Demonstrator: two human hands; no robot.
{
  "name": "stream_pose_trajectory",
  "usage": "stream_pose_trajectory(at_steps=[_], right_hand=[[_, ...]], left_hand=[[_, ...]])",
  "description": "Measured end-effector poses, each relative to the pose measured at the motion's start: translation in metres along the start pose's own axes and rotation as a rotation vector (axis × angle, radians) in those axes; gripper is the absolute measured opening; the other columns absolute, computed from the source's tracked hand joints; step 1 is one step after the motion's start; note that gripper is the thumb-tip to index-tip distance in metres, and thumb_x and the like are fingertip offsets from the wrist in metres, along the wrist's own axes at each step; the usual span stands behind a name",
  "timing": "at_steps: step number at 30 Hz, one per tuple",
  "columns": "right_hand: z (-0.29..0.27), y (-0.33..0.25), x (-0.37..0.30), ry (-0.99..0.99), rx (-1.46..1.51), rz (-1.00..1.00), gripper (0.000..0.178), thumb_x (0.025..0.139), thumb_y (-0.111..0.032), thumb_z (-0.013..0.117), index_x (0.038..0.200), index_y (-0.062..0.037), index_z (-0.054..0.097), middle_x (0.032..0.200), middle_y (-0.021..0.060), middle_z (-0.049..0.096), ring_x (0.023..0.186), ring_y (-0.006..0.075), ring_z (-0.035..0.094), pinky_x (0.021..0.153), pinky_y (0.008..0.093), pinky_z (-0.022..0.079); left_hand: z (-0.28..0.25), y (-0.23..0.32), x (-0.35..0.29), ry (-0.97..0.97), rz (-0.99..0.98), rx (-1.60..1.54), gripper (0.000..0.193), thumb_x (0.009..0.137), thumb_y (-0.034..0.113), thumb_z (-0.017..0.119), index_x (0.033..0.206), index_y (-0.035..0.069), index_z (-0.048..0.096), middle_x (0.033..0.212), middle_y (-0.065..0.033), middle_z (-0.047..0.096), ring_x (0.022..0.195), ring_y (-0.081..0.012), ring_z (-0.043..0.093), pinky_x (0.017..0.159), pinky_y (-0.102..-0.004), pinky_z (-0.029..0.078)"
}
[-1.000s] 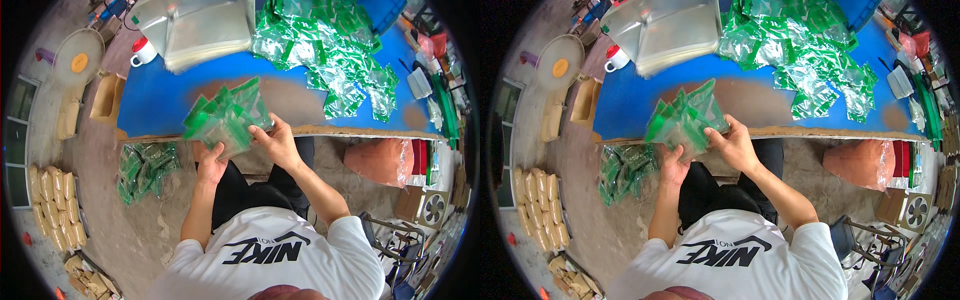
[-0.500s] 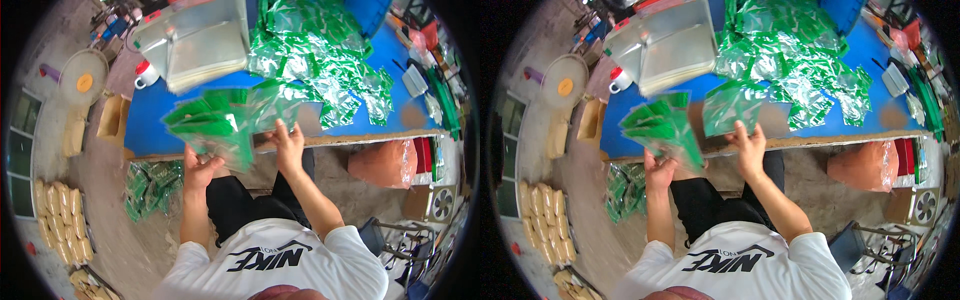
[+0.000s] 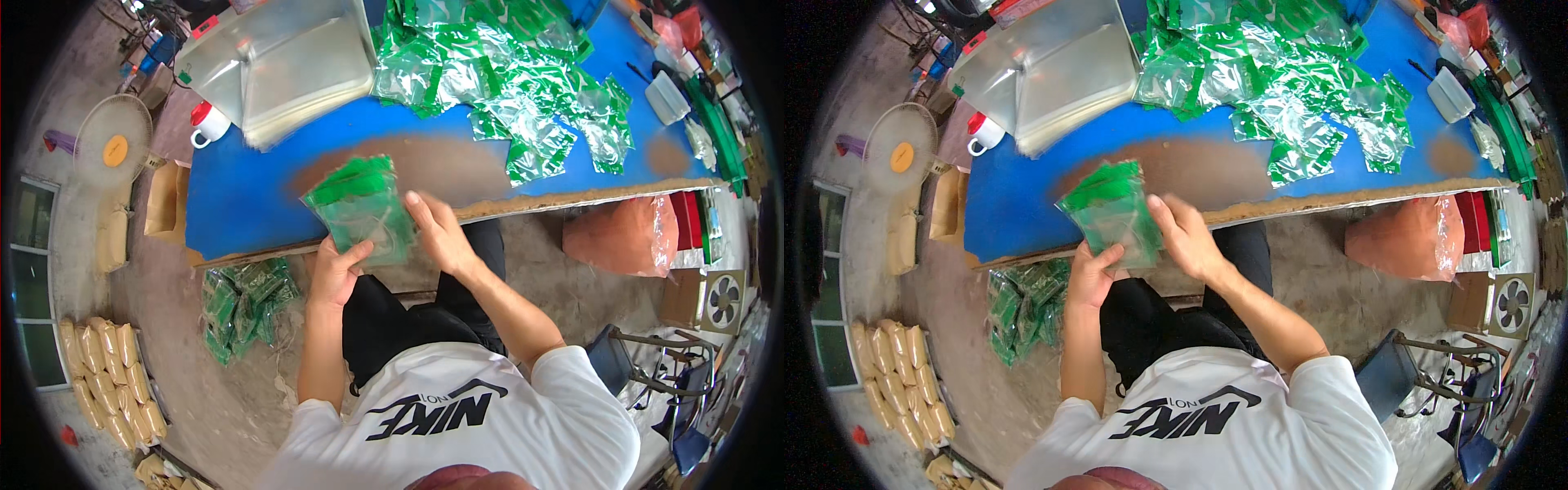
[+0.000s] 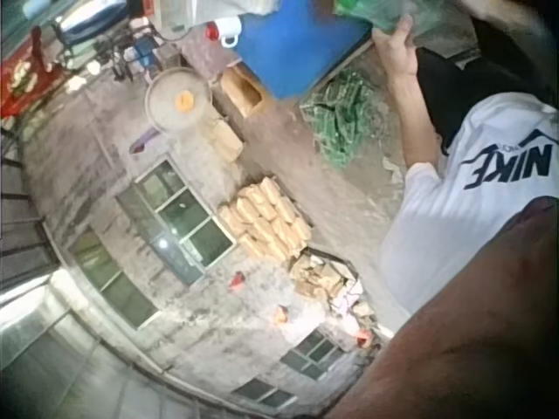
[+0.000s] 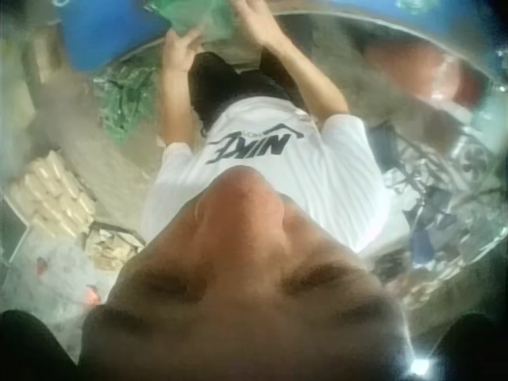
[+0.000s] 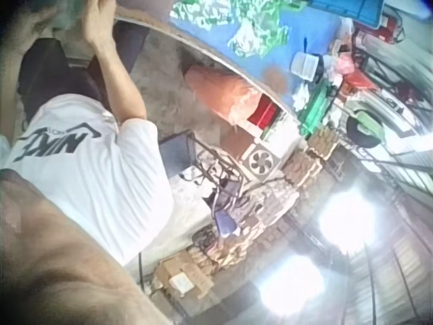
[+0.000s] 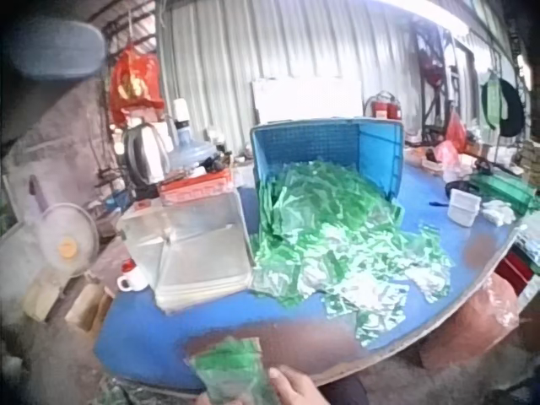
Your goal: Counting, stacking, and packaging green plastic square packets into clear plastic bags.
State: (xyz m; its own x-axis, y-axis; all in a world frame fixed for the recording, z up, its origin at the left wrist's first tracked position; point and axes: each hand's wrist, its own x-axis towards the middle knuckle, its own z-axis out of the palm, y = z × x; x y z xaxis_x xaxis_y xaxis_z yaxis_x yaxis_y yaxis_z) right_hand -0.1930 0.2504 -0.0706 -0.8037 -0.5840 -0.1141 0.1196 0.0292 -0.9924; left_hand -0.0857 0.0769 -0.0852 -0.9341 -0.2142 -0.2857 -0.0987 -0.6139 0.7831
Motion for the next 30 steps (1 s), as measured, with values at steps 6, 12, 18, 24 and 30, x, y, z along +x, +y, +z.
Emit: stream_pose_trajectory(at_steps=[6,12,18,24,30], right_hand=[[0.014,-0.010,0.038,0.156,-0.315,-0.245,0.048,0.083,-0.034,0.078,0.112,0.0006,0.062,0.099,0.0212,0.069,0.092,0.0326,0.068,0.082,0.0404,0.053],[-0.060,-0.017,0.218,0.681,-0.900,-0.527,0.084,0.083,-0.061,0.066,0.145,-0.0103,0.039,0.144,0.0324,0.039,0.133,0.0513,0.037,0.106,0.0602,0.035],[-0.091,0.019,0.256,0.568,-1.353,-0.200,0.094,0.078,-0.078,0.054,0.149,-0.0172,0.041,0.154,0.0309,0.026,0.143,0.0557,0.016,0.112,0.0717,0.009],[-0.062,0.026,0.191,0.123,-1.372,-0.526,0.093,0.079,-0.081,0.051,0.147,-0.0192,0.044,0.150,0.0278,0.035,0.141,0.0528,0.025,0.111,0.0697,0.016],[-0.046,-0.005,0.107,0.180,-1.291,-0.749,0.069,0.093,-0.055,0.055,0.146,-0.0121,0.044,0.145,0.0248,0.042,0.137,0.0455,0.035,0.113,0.0589,0.027]], left_hand=[[0.001,-0.023,-0.008,0.033,0.041,0.262,0.038,0.076,-0.006,0.075,0.112,0.000,0.067,0.106,-0.0047,0.070,0.095,-0.0139,0.065,0.090,-0.0303,0.050],[-0.026,-0.035,-0.031,0.120,-0.038,-0.055,0.047,0.079,-0.005,0.070,0.124,0.000,0.058,0.117,-0.0081,0.065,0.107,-0.0209,0.062,0.096,-0.0363,0.050],[-0.036,-0.034,-0.048,0.214,-0.057,-0.245,0.053,0.081,-0.008,0.065,0.131,0.005,0.052,0.125,-0.0086,0.061,0.116,-0.0250,0.060,0.100,-0.0394,0.050],[-0.052,-0.031,-0.052,0.188,-0.022,-0.283,0.047,0.081,-0.009,0.066,0.125,0.005,0.057,0.117,-0.0068,0.065,0.109,-0.0210,0.064,0.095,-0.0344,0.052],[-0.059,-0.028,-0.043,0.121,0.029,-0.337,0.068,0.080,-0.010,0.067,0.139,0.016,0.045,0.127,-0.0054,0.058,0.118,-0.0239,0.058,0.098,-0.0397,0.050]])
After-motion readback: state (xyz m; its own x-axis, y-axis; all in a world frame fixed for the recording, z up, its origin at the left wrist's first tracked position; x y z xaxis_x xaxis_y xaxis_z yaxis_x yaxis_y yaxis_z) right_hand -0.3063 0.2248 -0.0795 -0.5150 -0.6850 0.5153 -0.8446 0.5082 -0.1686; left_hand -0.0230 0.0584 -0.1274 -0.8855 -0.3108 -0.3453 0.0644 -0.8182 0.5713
